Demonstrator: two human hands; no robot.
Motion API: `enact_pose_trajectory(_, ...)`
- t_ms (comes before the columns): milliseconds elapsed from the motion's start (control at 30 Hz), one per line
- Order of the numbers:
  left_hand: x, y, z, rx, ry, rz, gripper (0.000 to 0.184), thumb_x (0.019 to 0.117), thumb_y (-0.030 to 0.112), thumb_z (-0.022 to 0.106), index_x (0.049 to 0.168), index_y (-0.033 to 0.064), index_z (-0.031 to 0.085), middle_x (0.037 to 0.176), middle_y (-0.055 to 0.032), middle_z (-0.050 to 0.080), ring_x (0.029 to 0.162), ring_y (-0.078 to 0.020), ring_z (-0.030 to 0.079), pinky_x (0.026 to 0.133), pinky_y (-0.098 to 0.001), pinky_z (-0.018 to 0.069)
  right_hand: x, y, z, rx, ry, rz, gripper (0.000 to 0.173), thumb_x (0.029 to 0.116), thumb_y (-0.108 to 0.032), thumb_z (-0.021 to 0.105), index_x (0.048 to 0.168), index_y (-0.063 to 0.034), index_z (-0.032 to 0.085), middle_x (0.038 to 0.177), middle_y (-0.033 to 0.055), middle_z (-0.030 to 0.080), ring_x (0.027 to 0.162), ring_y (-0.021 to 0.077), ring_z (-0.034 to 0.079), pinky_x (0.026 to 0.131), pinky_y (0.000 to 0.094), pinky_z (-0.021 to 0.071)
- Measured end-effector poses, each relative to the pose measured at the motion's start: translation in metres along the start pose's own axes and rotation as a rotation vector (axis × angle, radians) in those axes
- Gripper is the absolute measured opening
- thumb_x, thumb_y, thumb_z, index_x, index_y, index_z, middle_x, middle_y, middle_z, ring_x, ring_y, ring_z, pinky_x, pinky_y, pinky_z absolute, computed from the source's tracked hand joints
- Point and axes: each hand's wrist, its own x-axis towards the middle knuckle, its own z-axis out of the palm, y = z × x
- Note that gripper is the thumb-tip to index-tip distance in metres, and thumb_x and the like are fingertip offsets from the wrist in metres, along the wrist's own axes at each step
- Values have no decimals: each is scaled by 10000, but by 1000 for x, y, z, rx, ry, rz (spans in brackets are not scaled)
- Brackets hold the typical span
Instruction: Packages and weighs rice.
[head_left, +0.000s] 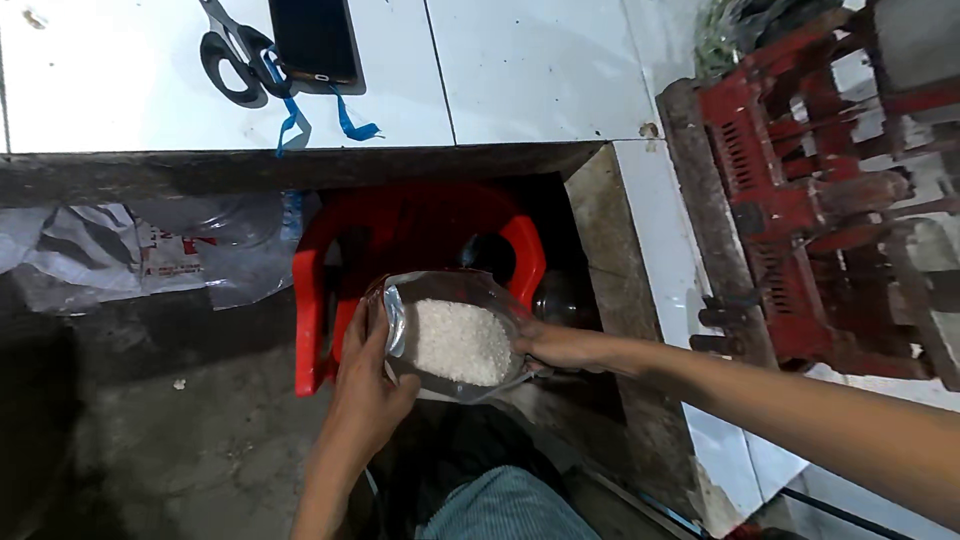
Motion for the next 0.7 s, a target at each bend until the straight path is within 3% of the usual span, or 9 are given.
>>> enact_pose_trajectory(167,-1,-3,-4,-23,-45,-3,916,703,215,731,1560,130,420,1655,-133,269,1456,-309,388,1059,-540,462,-6,19,-2,3,40,-88,261,1105,-178,429,987,-23,602,734,18,510,631,79,484,627,248,422)
enact_pose_trajectory(367,1,-12,-15,-40,-57,21,912,669,205,772,1523,103,468,1634,-164,306,1439,-337,402,1060,-556,451,-19,23,-6,14,82,-156,233,1104,-164,437,1079,-11,612,800,40,542,677,97,499,664,273,435)
enact_pose_trajectory(500,4,-23,-26,-54,-67,58,917,660,239,784,1509,88,472,1604,-161,340,1433,-285,410,1075,-495,458,-19,28,-7,-2,86,-223,255,1106,-172,432,1118,-7,627,819,48,571,695,98,520,685,283,450)
enact_pose_trajectory(600,5,-30,-35,-67,-81,46,895,660,235,771,1495,91,482,1595,-149,358,1414,-263,436,1060,-477,475,-21,25,-6,28,78,-244,248,1106,-166,425,1103,-20,627,843,39,586,726,85,544,709,270,463)
enact_pose_trajectory(700,7,-34,-44,-66,-78,47,885,661,207,781,1474,32,481,1535,-189,429,1307,-274,526,1003,-475,495,-21,26,-4,50,87,-315,249,1100,-159,434,1039,-36,642,794,17,587,682,65,536,670,251,453)
